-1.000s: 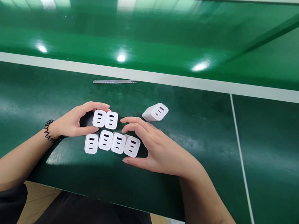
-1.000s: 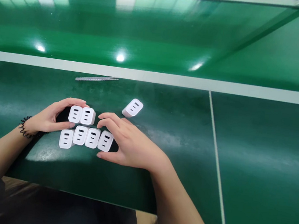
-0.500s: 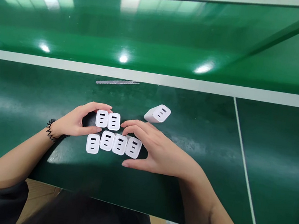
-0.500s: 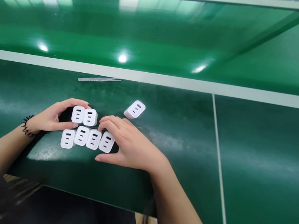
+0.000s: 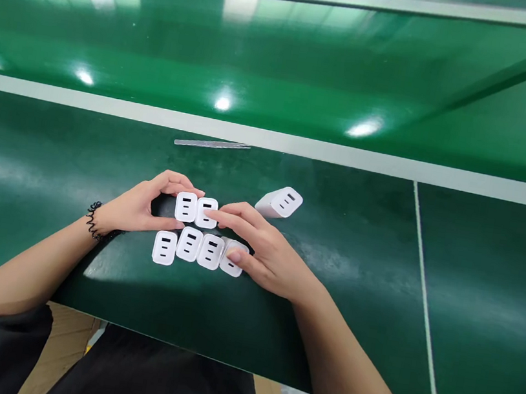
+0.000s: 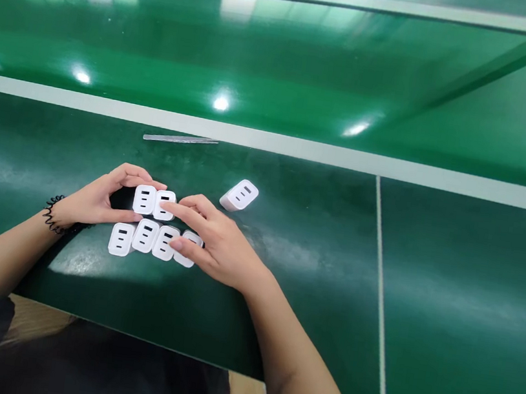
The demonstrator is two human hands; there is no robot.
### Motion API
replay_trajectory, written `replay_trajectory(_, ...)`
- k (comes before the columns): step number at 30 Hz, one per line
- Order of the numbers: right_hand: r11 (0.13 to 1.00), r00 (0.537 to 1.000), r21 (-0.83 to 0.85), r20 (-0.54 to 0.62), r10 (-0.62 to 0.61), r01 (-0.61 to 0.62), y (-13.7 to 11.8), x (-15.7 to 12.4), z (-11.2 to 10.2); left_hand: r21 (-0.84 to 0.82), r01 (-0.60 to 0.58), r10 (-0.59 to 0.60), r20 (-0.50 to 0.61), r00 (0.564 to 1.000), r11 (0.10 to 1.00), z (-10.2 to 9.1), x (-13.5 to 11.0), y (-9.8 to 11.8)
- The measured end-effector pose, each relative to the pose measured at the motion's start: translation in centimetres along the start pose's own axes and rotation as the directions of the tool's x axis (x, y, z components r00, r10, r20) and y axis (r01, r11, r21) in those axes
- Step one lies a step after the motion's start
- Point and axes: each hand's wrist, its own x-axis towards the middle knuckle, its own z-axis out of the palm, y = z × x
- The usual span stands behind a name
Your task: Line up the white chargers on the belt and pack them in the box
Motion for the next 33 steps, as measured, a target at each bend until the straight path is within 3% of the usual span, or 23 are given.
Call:
replay_trajectory(4,1.000,0.985,-0.008,-0.173,-0.025,0.024,0.7,0.2,0.2,-0.037,0.040,-0.040,-0.014,0.999,0.999,0.0,0.3,0.0)
replay_trajectory(8,0.996,0.910,0.005,-0.407,-0.077,0.087,1.4,0.4,0.8,0.103,0.078,-0.073,-0.053,0.996,0.992,0.5,1.2,0.7)
replay_trajectory(10,0.994,0.881,0.017,-0.466,-0.088,0.108,1.5,0.5,1.2,0.166,0.091,-0.086,-0.038,0.996,0.982,0.8,1.5,0.8)
replay_trajectory(23,1.000,0.880,0.000,-0.475,-0.005,0.005,1.2,0.5,1.8,0.241,-0.027,0.010,0.072,0.997,0.970,0.6,1.2,0.5)
replay_trajectory(28,0.999,0.874,0.015,-0.486,-0.026,0.039,1.2,0.4,2.0,0.227,-0.034,0.025,0.041,0.999,0.973,0.6,1.2,0.5)
replay_trajectory(33,0.996,0.875,0.044,-0.476,0.090,-0.079,1.4,0.2,2.2,0.259,-0.005,0.005,0.000,1.000,0.966,0.9,1.1,0.5)
